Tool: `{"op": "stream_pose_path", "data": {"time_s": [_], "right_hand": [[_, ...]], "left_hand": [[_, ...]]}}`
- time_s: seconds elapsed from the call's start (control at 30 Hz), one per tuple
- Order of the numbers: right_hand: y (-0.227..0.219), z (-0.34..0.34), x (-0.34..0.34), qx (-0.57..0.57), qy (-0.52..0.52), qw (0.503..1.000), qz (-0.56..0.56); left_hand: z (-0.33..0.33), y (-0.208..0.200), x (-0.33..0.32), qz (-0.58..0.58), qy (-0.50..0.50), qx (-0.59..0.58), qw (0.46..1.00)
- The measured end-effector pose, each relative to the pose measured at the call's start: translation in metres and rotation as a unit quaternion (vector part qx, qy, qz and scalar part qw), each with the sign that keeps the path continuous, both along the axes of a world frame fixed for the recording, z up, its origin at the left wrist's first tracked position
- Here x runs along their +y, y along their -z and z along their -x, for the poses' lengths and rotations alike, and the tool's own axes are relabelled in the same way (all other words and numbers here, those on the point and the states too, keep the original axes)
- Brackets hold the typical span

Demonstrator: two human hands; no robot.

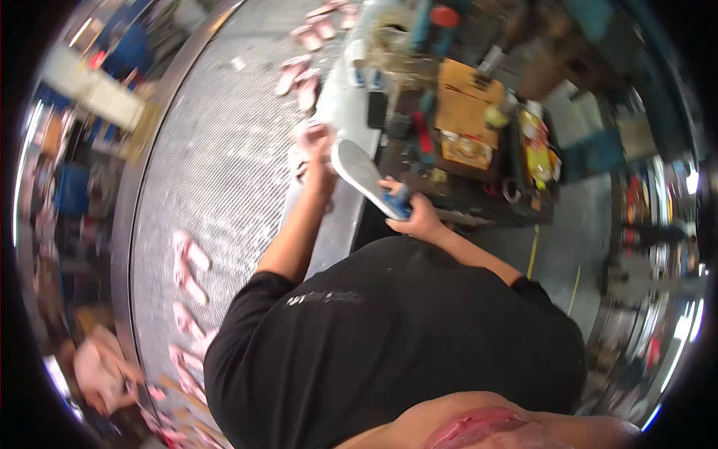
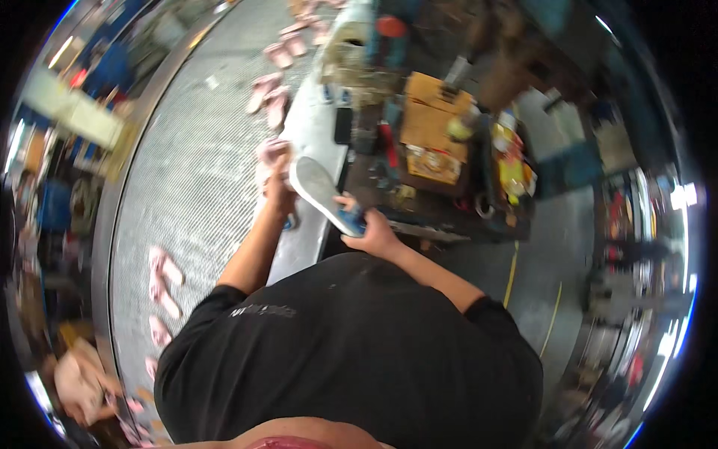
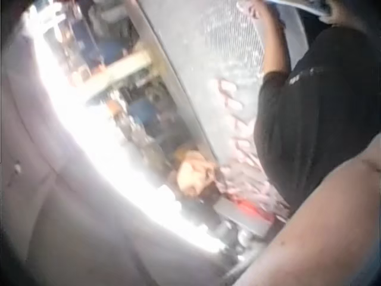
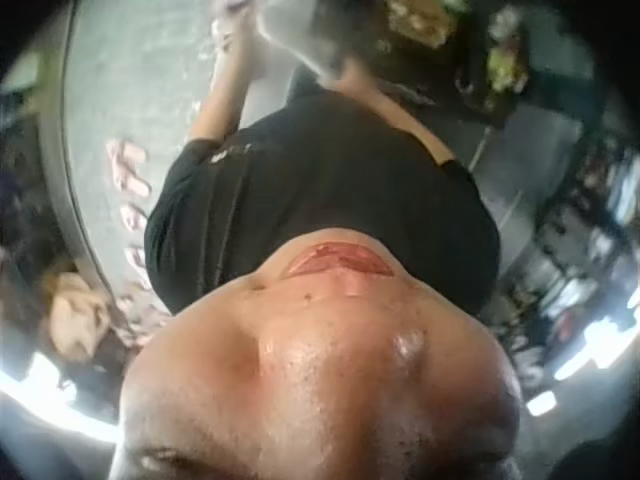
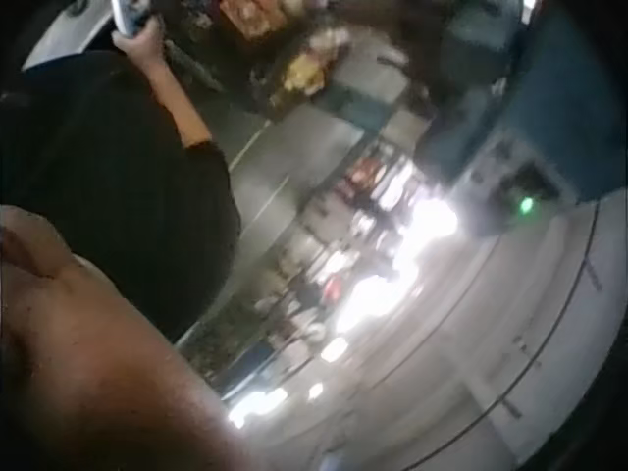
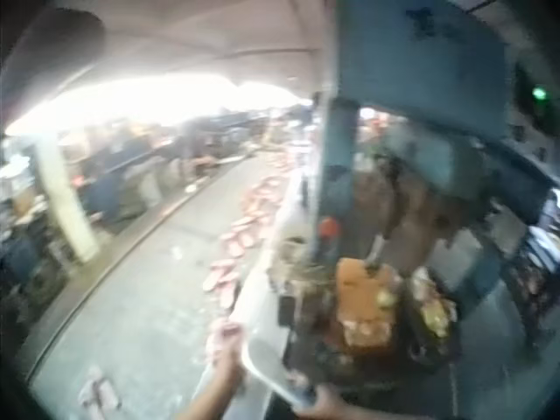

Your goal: Assembling shoe components using a industrial press machine and managing items on a circular conveyor.

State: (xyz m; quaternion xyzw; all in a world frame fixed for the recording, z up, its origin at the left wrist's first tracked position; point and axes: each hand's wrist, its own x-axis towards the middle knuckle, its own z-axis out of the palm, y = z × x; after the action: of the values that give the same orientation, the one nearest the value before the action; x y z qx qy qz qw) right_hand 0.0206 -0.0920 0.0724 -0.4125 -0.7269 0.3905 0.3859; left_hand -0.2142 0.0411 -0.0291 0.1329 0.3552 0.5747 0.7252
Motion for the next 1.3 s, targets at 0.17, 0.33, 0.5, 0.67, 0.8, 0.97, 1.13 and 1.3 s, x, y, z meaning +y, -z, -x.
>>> {"op": "stream_pose_path", "data": {"time_s": [0.17, 0.33, 0.5, 0.67, 0.8, 0.97, 1.13, 1.3], "right_hand": [[0.004, -0.017, -0.003, 0.024, 0.109, 0.990, 0.091], [0.000, -0.057, -0.010, 0.099, 0.167, 0.975, 0.111], [0.008, -0.098, 0.003, -0.068, 0.334, 0.938, -0.058], [0.061, -0.155, 0.074, -0.129, 0.413, 0.894, -0.114], [0.086, -0.172, 0.098, -0.241, 0.427, 0.869, -0.066], [0.097, -0.177, 0.106, -0.235, 0.406, 0.881, -0.063], [0.093, -0.179, 0.121, -0.295, 0.437, 0.848, -0.060], [0.086, -0.187, 0.113, -0.257, 0.444, 0.858, -0.004]], "left_hand": [[-0.111, -0.063, -0.070, -0.065, 0.150, 0.166, 0.972], [-0.147, -0.066, -0.090, -0.185, 0.293, 0.130, 0.929], [-0.116, -0.099, -0.084, -0.226, 0.408, 0.326, 0.822], [-0.108, -0.126, -0.095, -0.201, 0.442, 0.282, 0.827], [-0.104, -0.117, -0.102, -0.206, 0.448, 0.313, 0.812], [-0.095, -0.145, -0.103, -0.194, 0.439, 0.316, 0.818], [-0.079, -0.247, -0.091, -0.457, 0.350, 0.278, 0.769], [-0.059, -0.353, -0.092, -0.688, 0.194, 0.074, 0.696]]}}
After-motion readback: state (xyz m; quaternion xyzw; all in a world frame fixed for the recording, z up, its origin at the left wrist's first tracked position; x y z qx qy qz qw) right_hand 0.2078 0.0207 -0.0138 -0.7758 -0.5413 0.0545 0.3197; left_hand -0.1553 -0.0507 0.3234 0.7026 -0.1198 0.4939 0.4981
